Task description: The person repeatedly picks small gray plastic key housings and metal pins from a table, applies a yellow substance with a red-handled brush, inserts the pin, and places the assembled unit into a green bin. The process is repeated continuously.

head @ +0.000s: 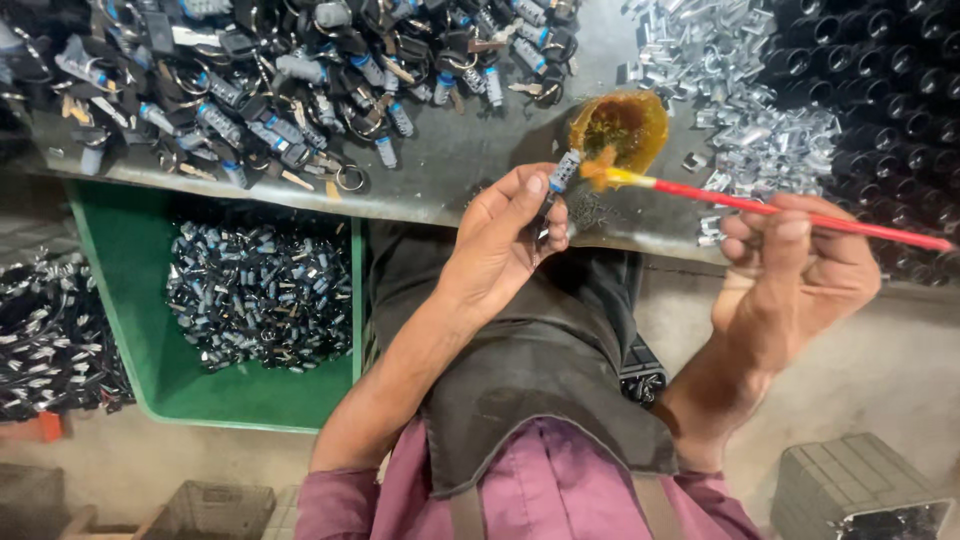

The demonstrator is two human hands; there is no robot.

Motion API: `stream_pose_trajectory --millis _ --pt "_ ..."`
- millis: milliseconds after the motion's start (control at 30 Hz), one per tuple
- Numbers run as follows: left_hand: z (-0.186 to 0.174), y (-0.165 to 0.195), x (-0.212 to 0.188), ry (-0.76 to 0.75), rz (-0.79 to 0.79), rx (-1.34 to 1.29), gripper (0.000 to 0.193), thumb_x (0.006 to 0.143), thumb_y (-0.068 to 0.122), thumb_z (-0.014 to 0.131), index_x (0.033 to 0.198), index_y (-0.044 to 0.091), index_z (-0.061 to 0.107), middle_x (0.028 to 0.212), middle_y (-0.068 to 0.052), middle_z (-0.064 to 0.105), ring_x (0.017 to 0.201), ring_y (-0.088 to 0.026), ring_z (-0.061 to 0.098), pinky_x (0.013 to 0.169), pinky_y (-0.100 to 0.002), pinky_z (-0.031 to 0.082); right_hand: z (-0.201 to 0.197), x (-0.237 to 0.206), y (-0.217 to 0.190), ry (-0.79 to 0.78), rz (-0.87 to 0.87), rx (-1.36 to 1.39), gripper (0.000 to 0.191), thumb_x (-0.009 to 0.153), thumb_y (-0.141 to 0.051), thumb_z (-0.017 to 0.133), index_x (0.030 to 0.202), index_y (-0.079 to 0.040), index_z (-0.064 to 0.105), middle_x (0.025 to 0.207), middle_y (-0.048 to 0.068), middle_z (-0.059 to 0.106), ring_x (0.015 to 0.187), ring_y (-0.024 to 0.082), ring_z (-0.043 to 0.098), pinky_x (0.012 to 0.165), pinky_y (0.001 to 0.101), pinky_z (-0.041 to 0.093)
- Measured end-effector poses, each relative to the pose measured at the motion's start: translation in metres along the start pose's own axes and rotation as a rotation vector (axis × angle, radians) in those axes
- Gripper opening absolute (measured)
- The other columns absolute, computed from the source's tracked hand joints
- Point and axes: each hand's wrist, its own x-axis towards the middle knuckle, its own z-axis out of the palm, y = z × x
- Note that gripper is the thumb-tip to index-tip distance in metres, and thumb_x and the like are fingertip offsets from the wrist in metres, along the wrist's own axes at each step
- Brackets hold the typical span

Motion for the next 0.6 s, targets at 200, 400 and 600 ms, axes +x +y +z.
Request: stream_pose_trajectory --millis 200,400,600 --pt "0.016 0.003 -0.01 -0.087 -0.009 -0.068 0.028 0.108 0.025 0.065 0.127 0.006 0.061 0.089 -0.006 0.063 0.08 -0.014 0.06 0.077 -0.032 0.053 0.015 -0.004 -0.018 -0.092 -0.14 -0.475 0.017 0.114 -0.003 0.064 0.12 0.013 0.066 0.099 0.02 0.073 0.09 0.023 0.076 0.079 0.03 0.065" --pt "0.019 0.109 -0.106 -0.24 0.216 1.046 0.026 0.102 0.025 0.065 0.119 0.005 0.067 0.106 -0.007 0.068 0.093 -0.021 0.06 0.081 -0.04 0.046 0.041 -0.012 -0.041 -0.683 0.129 -0.821 0.025 0.093 -0.013 0.075 0.118 -0.006 0.076 0.096 0.008 0.078 0.082 0.014 0.074 0.073 0.0262 0.058" --pt "-0.021 0.141 -0.169 0.728 0.378 2.449 0.018 0.088 0.029 0.077 0.093 0.012 0.072 0.102 -0.008 0.07 0.102 -0.034 0.063 0.081 -0.052 0.05 0.125 -0.036 0.029 -0.859 -0.282 -0.792 0.038 0.096 -0.021 0.077 0.133 -0.017 0.071 0.081 0.01 0.055 0.071 0.027 0.058 0.066 0.0414 0.049"
